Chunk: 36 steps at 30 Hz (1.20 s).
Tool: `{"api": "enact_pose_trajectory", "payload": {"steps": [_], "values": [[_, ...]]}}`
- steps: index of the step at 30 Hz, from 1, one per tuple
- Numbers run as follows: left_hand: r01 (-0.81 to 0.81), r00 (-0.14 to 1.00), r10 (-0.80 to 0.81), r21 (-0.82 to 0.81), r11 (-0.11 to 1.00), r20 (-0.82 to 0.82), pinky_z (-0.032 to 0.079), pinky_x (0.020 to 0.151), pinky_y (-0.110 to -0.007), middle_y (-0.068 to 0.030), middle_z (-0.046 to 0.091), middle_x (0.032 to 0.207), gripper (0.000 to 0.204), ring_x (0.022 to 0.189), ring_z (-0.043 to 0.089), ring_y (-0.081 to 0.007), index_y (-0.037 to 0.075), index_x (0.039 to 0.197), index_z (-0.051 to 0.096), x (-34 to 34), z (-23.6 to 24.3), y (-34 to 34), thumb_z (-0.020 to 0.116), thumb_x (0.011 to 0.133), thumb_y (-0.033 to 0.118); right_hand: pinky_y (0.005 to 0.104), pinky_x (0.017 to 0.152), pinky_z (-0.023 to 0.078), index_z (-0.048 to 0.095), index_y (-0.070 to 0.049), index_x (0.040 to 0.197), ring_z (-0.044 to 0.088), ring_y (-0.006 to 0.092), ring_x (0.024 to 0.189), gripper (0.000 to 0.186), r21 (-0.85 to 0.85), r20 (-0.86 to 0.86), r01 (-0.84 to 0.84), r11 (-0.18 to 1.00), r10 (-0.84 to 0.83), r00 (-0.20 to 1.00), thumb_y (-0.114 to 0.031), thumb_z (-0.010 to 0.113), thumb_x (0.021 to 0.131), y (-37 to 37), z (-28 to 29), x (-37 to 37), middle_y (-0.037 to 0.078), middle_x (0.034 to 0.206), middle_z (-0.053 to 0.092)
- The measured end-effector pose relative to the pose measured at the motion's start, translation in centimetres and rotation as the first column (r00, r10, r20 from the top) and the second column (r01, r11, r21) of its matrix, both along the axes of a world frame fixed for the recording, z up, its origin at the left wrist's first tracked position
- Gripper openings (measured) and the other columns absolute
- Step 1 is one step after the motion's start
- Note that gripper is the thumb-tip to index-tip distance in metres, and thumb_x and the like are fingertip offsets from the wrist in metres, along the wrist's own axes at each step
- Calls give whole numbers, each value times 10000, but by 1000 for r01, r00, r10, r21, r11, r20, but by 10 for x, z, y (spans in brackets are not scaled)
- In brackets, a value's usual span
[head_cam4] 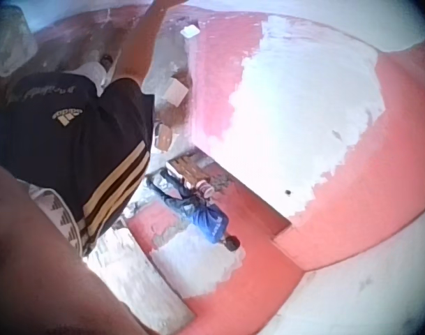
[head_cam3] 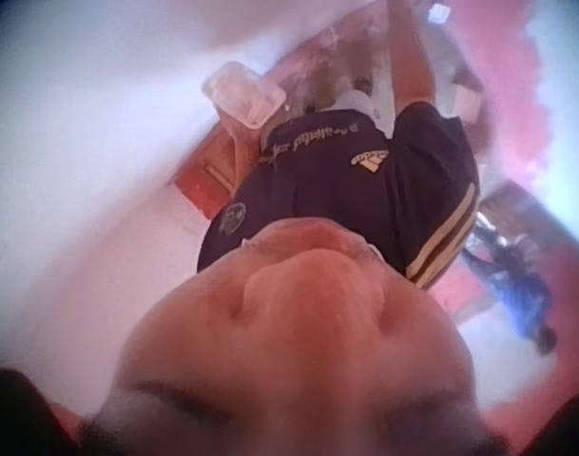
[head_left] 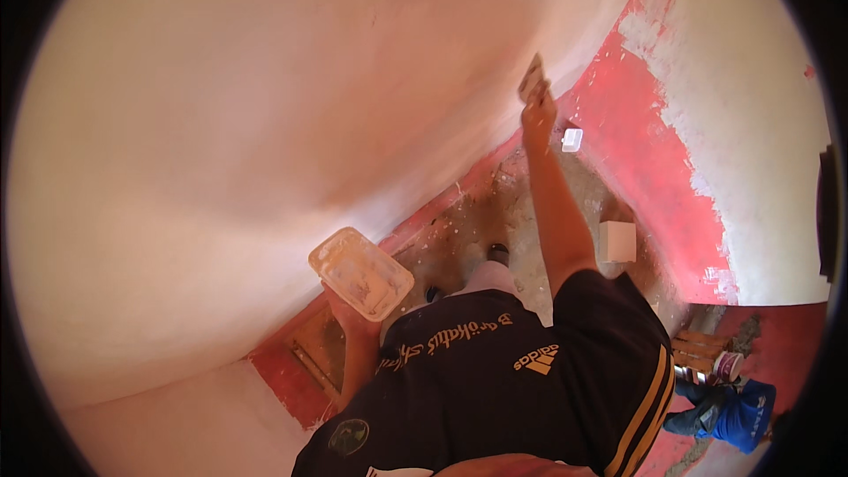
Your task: The person applies plaster to a wall using a putty knife and a plastic container. They repeatedly scoop plaster from the container and smooth it onto the surface.
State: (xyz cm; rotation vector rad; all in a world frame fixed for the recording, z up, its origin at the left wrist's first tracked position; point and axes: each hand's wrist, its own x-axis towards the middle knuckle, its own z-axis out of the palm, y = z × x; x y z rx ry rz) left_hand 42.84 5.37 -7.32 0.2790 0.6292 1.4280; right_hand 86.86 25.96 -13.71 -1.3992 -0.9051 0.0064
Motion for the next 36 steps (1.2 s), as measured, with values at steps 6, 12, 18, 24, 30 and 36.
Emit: {"api": "enact_pose_trajectory", "payload": {"steps": [6, 12, 18, 24, 30, 36], "values": [[15, 997, -10, 68, 998, -72, 556, 897, -421, -83, 585, 1225, 466, 1098, 606, -252, 103, 1342, 466, 9, 8, -2, 417, 1029, 444, 293, 615, 432, 626, 21, 1106, 515, 147, 661, 238, -40, -56, -206, 978, 204, 977, -159, 549, 970, 23, 36, -30, 68, 764, 582], [-78, 996, 80, 66, 995, -32, 515, 955, -468, -82, 559, 1307, 570, 1155, 579, -285, 128, 1385, 458, 22, -7, -9, 379, 1010, 550, 273, 624, 468, 629, 10, 1117, 544, 143, 679, 306, -226, -265, -701, 676, 650, 712, -239, 497, 996, -102, 7, -162, 38, 938, 621], [-135, 991, 133, 106, 985, 32, 504, 966, -456, -76, 560, 1311, 577, 1174, 567, -272, 134, 1397, 451, 42, -2, -15, 384, 1008, 554, 280, 596, 446, 604, -6, 1215, 526, 139, 649, 349, -148, -216, -206, 967, 171, 961, -274, 484, 1028, -56, 59, -60, 63, 867, 638], [-164, 984, 175, 227, 960, -31, 490, 983, -460, -71, 549, 1329, 602, 1189, 556, -271, 142, 1421, 435, 64, -11, -22, 376, 1005, 573, 361, 789, 546, 560, 4, 1325, 693, 231, 1015, 364, 137, 300, -300, 944, 249, 921, -66, 509, 972, -72, 53, -155, 216, 1224, 653], [-284, 957, 291, 192, 940, -10, 464, 1019, -470, -68, 522, 1377, 627, 1238, 526, -283, 145, 1444, 413, 95, -12, -19, 370, 1001, 586, 368, 1038, 460, 560, -5, 1340, 600, 326, 1206, 371, -316, 7, -899, 303, 948, 317, -106, 502, 987, -129, 20, -141, 211, 1316, 599], [-397, 911, 412, 253, 882, -5, 518, 933, -446, -71, 564, 1280, 524, 1156, 574, -263, 117, 1363, 469, 142, -6, -30, 386, 1022, 506, 275, 472, 423, 554, -6, 1353, 506, 109, 530, 401, -97, -355, -554, 827, 492, 795, -214, 520, 1012, -60, 77, -19, 10, 630, 519]]}}
